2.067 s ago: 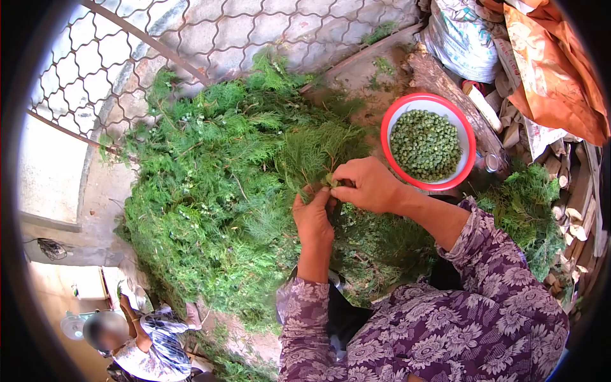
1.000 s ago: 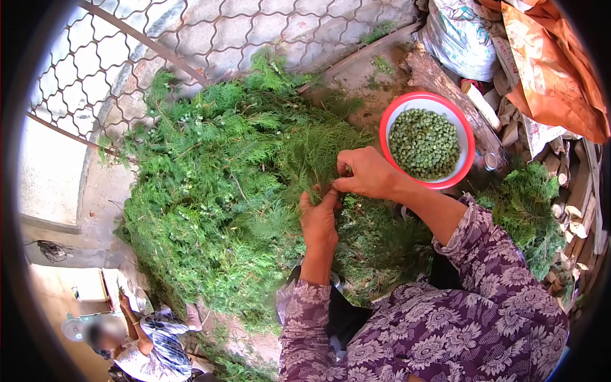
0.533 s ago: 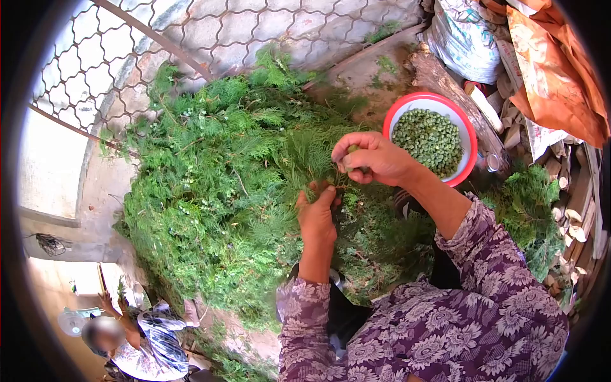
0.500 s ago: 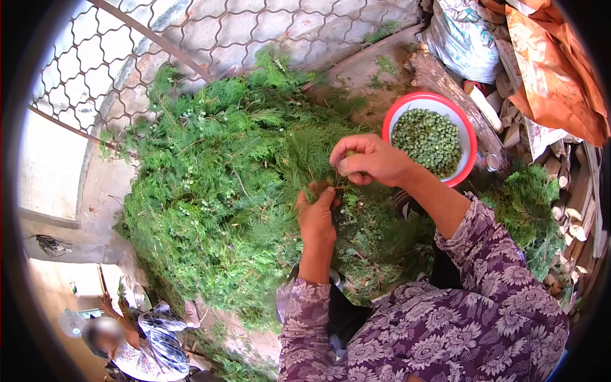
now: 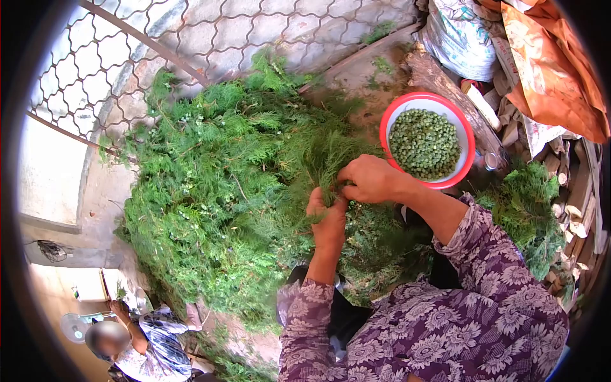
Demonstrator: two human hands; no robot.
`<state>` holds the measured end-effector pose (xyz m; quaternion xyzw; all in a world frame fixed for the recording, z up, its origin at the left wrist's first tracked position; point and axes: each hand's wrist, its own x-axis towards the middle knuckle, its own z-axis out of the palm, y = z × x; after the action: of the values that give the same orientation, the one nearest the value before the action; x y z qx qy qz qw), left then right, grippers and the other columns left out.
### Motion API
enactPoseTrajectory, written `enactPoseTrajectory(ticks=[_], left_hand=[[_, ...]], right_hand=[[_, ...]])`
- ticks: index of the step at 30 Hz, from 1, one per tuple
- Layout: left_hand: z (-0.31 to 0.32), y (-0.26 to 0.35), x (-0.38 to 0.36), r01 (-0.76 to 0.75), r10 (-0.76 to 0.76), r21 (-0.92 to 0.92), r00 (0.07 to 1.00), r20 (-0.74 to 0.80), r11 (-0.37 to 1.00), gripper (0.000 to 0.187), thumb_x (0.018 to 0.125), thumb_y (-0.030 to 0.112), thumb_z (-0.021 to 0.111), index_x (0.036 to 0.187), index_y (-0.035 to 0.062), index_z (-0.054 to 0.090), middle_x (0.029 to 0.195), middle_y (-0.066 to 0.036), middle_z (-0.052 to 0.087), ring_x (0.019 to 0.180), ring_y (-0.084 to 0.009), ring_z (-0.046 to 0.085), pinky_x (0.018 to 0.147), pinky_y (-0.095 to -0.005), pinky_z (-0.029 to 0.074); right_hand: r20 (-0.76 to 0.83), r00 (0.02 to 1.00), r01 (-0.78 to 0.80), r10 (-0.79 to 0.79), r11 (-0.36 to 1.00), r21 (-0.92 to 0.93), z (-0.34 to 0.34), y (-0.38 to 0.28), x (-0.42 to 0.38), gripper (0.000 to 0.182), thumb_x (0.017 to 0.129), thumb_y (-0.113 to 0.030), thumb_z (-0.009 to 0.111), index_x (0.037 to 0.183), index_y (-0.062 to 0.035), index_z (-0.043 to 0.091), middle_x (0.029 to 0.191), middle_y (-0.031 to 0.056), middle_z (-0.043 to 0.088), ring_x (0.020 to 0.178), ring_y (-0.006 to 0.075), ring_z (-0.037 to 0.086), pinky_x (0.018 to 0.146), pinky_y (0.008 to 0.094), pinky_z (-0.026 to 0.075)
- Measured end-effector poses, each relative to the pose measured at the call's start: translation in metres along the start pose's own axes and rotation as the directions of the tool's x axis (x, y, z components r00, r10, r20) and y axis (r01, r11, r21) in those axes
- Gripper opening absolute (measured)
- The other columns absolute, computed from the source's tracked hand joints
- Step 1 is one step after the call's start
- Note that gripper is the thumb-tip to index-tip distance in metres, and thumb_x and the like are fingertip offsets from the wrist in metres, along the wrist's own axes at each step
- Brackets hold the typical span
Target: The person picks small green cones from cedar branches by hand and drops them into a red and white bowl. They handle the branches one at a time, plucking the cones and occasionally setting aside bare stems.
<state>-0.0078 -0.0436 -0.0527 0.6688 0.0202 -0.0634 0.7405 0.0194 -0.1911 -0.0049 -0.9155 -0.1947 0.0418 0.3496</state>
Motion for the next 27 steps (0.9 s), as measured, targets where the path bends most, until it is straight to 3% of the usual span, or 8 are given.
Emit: enactPoseTrajectory(ticks=[8, 11, 14, 16, 20, 23, 25, 27], left_hand=[[0.007, 0.008, 0.004, 0.094, -0.105, -0.246, 0.994, -0.034, 0.965, 0.03, 0.072, 0.0, 0.065, 0.098, 0.0066, 0.052, 0.085, -0.002, 0.059, 0.07, -0.0118, 0.056, 0.063, -0.0242, 0.046], [0.008, 0.01, 0.004, 0.092, -0.113, -0.253, 0.991, -0.071, 0.963, 0.03, 0.072, -0.001, 0.064, 0.098, 0.0066, 0.051, 0.084, -0.002, 0.058, 0.071, -0.0122, 0.056, 0.061, -0.0249, 0.046], [0.009, 0.013, 0.004, 0.093, -0.105, -0.234, 0.994, -0.039, 0.968, 0.02, 0.077, 0.003, 0.062, 0.095, 0.0064, 0.053, 0.084, -0.001, 0.058, 0.069, -0.0093, 0.053, 0.059, -0.0217, 0.042], [0.005, 0.018, 0.006, 0.117, -0.132, -0.197, 0.989, -0.065, 0.973, 0.02, 0.076, 0.004, 0.063, 0.094, 0.0066, 0.054, 0.083, -0.002, 0.059, 0.067, -0.01, 0.054, 0.057, -0.0222, 0.043], [-0.008, 0.033, 0.011, 0.159, -0.217, -0.293, 0.96, -0.177, 0.943, 0.018, 0.075, 0.006, 0.064, 0.09, 0.0073, 0.054, 0.082, -0.004, 0.06, 0.063, -0.0124, 0.055, 0.05, -0.0234, 0.043], [-0.015, 0.047, 0.012, 0.166, -0.266, -0.46, 0.95, -0.162, 0.873, 0.018, 0.075, 0.006, 0.065, 0.09, 0.0089, 0.054, 0.083, -0.003, 0.061, 0.063, -0.0131, 0.056, 0.046, -0.023, 0.042], [-0.02, 0.049, 0.016, 0.157, -0.27, -0.501, 0.949, -0.16, 0.851, 0.017, 0.075, 0.008, 0.065, 0.089, 0.0094, 0.054, 0.083, -0.003, 0.061, 0.065, -0.0134, 0.056, 0.048, -0.0249, 0.043], [-0.027, 0.047, 0.02, 0.145, -0.285, -0.578, 0.945, -0.158, 0.803, 0.017, 0.076, 0.012, 0.066, 0.089, 0.0105, 0.055, 0.084, -0.003, 0.06, 0.07, -0.0138, 0.056, 0.052, -0.0287, 0.044]], right_hand=[[-0.061, 0.998, 0.027, -0.019, 0.992, 0.123, -0.004, -0.001, -0.004, 0.027, 0.063, -0.015, 0.056, 0.086, -0.001, 0.054, 0.06, 0.0193, 0.054, 0.062, 0.0371, 0.055, 0.059, 0.0435, 0.043], [-0.075, 0.997, 0.031, -0.019, 0.987, 0.156, -0.005, -0.002, -0.003, 0.024, 0.065, -0.015, 0.057, 0.082, 0.0002, 0.053, 0.057, 0.0147, 0.052, 0.056, 0.0294, 0.056, 0.052, 0.0384, 0.042], [-0.017, 1.0, 0.031, -0.026, 0.867, 0.497, -0.018, -0.011, -0.003, 0.018, 0.069, -0.014, 0.057, 0.081, -0.0013, 0.052, 0.056, 0.0058, 0.05, 0.05, 0.0155, 0.052, 0.045, 0.0293, 0.039], [0.148, 0.98, -0.196, 0.134, 0.52, 0.831, -0.036, -0.014, -0.004, 0.013, 0.073, -0.011, 0.055, 0.083, -0.0039, 0.052, 0.058, -0.001, 0.046, 0.047, 0.0051, 0.043, 0.041, 0.0209, 0.033], [-0.146, 0.911, -0.04, 0.386, 0.434, 0.9, -0.069, 0.03, -0.008, 0.013, 0.075, -0.007, 0.052, 0.088, -0.0056, 0.05, 0.057, -0.0023, 0.044, 0.042, 0.0043, 0.037, 0.038, 0.0187, 0.028], [-0.317, 0.81, -0.054, 0.493, 0.602, 0.796, -0.082, 0.078, -0.017, 0.015, 0.075, -0.008, 0.053, 0.089, -0.0051, 0.052, 0.062, 0.0002, 0.048, 0.045, 0.0041, 0.041, 0.039, 0.0198, 0.032], [-0.593, 0.65, -0.354, 0.476, 0.879, 0.319, -0.087, 0.102, -0.025, 0.027, 0.069, -0.017, 0.057, 0.093, -0.0034, 0.057, 0.073, 0.0127, 0.059, 0.065, 0.0212, 0.056, 0.061, 0.0307, 0.046], [-0.693, 0.583, -0.448, 0.423, 0.879, 0.16, -0.086, 0.117, -0.028, 0.028, 0.068, -0.018, 0.057, 0.092, -0.0031, 0.057, 0.079, 0.0158, 0.06, 0.074, 0.0265, 0.057, 0.068, 0.034, 0.046]])
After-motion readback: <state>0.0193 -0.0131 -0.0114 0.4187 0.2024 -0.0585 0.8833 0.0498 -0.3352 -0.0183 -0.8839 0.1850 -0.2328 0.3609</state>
